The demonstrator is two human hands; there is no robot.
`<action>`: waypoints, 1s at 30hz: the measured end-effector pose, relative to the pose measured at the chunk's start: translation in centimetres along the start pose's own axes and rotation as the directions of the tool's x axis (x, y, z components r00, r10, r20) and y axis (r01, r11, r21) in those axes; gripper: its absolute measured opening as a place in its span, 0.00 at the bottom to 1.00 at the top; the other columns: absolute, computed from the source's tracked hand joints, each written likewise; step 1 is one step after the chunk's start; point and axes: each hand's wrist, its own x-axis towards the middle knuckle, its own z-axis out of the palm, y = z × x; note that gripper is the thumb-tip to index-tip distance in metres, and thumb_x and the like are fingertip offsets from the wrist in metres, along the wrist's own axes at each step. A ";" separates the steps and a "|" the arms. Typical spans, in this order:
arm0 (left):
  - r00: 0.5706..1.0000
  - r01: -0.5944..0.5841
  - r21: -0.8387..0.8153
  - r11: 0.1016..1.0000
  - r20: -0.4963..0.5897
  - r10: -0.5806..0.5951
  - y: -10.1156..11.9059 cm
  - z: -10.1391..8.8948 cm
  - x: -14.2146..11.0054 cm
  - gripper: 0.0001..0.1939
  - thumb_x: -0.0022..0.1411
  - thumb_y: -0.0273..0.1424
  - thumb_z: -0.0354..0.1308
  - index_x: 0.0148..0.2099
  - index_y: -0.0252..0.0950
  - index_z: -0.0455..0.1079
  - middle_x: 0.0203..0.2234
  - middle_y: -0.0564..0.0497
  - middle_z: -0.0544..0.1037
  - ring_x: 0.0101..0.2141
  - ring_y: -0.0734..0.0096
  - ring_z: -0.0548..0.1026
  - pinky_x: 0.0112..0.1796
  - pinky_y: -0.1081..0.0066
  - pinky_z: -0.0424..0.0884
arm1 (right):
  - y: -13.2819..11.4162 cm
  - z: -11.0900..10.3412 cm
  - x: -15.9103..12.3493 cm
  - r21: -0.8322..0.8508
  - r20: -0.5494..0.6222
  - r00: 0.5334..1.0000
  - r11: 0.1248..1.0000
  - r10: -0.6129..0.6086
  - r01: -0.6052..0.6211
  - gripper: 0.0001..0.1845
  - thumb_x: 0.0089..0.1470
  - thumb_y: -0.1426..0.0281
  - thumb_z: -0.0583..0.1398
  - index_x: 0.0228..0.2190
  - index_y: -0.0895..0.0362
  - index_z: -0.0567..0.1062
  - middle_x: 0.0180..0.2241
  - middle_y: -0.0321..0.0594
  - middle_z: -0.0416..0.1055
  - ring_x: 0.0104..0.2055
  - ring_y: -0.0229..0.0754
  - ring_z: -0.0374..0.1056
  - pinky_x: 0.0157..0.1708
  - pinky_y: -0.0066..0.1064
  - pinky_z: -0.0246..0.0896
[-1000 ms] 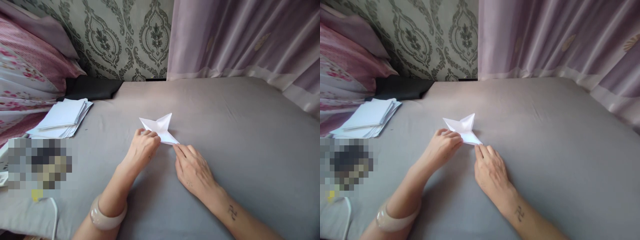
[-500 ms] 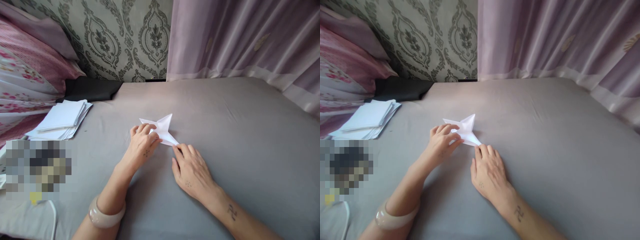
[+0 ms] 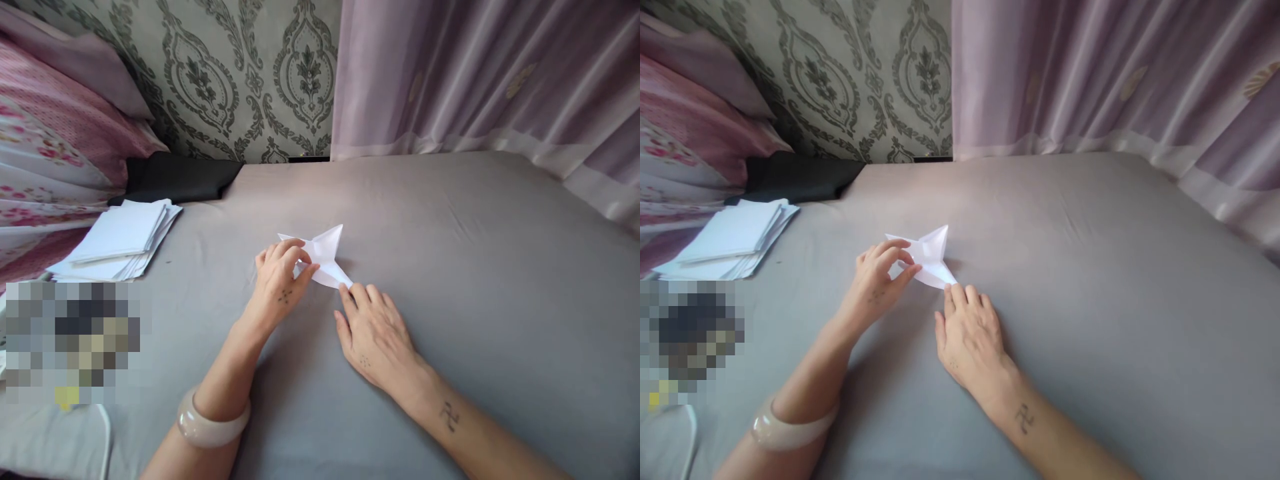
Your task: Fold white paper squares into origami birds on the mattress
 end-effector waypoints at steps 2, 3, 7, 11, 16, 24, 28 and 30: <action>1.000 0.015 0.010 1.000 0.002 -0.015 -0.1 0.0 0.1 0.06 0.67 0.34 0.52 0.37 0.39 0.67 0.52 0.46 0.72 0.49 0.61 0.69 0.50 0.58 0.57 | 0.0 -0.1 -0.2 -0.005 0.004 1.000 1.000 -0.007 0.007 0.23 0.63 0.67 0.48 0.54 0.65 0.67 0.39 0.47 0.69 0.39 0.48 0.59 0.36 0.42 0.55; 1.000 0.021 0.017 1.000 -0.001 -0.021 -0.1 0.1 0.2 0.07 0.67 0.34 0.52 0.37 0.38 0.67 0.52 0.46 0.72 0.49 0.61 0.69 0.50 0.57 0.57 | 0.0 -0.1 -0.3 0.000 0.008 1.000 1.000 -0.008 0.008 0.23 0.63 0.67 0.48 0.54 0.65 0.67 0.40 0.48 0.69 0.39 0.48 0.59 0.37 0.42 0.55; 0.998 0.033 0.004 0.999 -0.047 -0.033 -0.4 0.4 0.6 0.06 0.66 0.35 0.54 0.38 0.39 0.67 0.52 0.46 0.72 0.50 0.61 0.69 0.52 0.57 0.56 | 0.3 -0.3 -0.6 0.037 0.016 1.000 0.999 -0.005 0.004 0.22 0.63 0.67 0.49 0.54 0.64 0.68 0.42 0.47 0.69 0.40 0.47 0.60 0.39 0.41 0.57; 0.997 0.069 -0.066 0.995 -0.042 -0.072 -0.7 0.5 0.7 0.11 0.61 0.39 0.60 0.40 0.39 0.67 0.54 0.45 0.69 0.54 0.57 0.66 0.53 0.55 0.57 | 0.4 -0.2 -0.4 0.044 0.019 1.000 0.999 -0.001 0.001 0.21 0.62 0.67 0.50 0.53 0.62 0.69 0.41 0.46 0.69 0.40 0.47 0.60 0.39 0.40 0.58; 0.999 0.031 -0.108 0.994 0.042 -0.027 -1.6 0.4 0.4 0.10 0.60 0.41 0.60 0.39 0.41 0.72 0.58 0.46 0.63 0.58 0.54 0.59 0.54 0.51 0.57 | 0.6 -0.3 -0.5 0.063 0.024 1.000 0.998 -0.012 0.010 0.22 0.62 0.68 0.50 0.55 0.60 0.67 0.42 0.45 0.69 0.40 0.46 0.60 0.40 0.40 0.58; 0.998 0.045 -0.089 0.995 -0.042 -0.049 -1.7 1.5 1.4 0.08 0.60 0.38 0.61 0.36 0.38 0.75 0.60 0.44 0.60 0.59 0.48 0.56 0.53 0.49 0.59 | 0.7 -0.1 -0.8 0.065 0.026 0.999 0.998 -0.026 0.024 0.23 0.62 0.68 0.50 0.57 0.61 0.66 0.46 0.47 0.69 0.42 0.47 0.61 0.42 0.41 0.60; 0.998 0.043 -0.040 0.998 -0.035 -0.044 -1.7 1.9 1.5 0.08 0.61 0.36 0.59 0.37 0.37 0.74 0.60 0.42 0.61 0.58 0.45 0.56 0.52 0.48 0.59 | 0.4 -0.1 -0.8 0.059 0.026 0.999 0.998 -0.018 0.017 0.25 0.62 0.68 0.50 0.59 0.62 0.63 0.46 0.48 0.69 0.42 0.47 0.61 0.43 0.41 0.60; 0.999 0.034 -0.025 0.999 -0.027 -0.035 -2.0 2.1 1.5 0.08 0.61 0.36 0.59 0.37 0.37 0.74 0.60 0.41 0.61 0.58 0.45 0.57 0.51 0.47 0.59 | 0.3 -0.1 -0.7 0.050 0.028 0.999 0.999 -0.015 0.014 0.26 0.62 0.67 0.51 0.59 0.63 0.62 0.45 0.48 0.69 0.42 0.48 0.61 0.43 0.42 0.60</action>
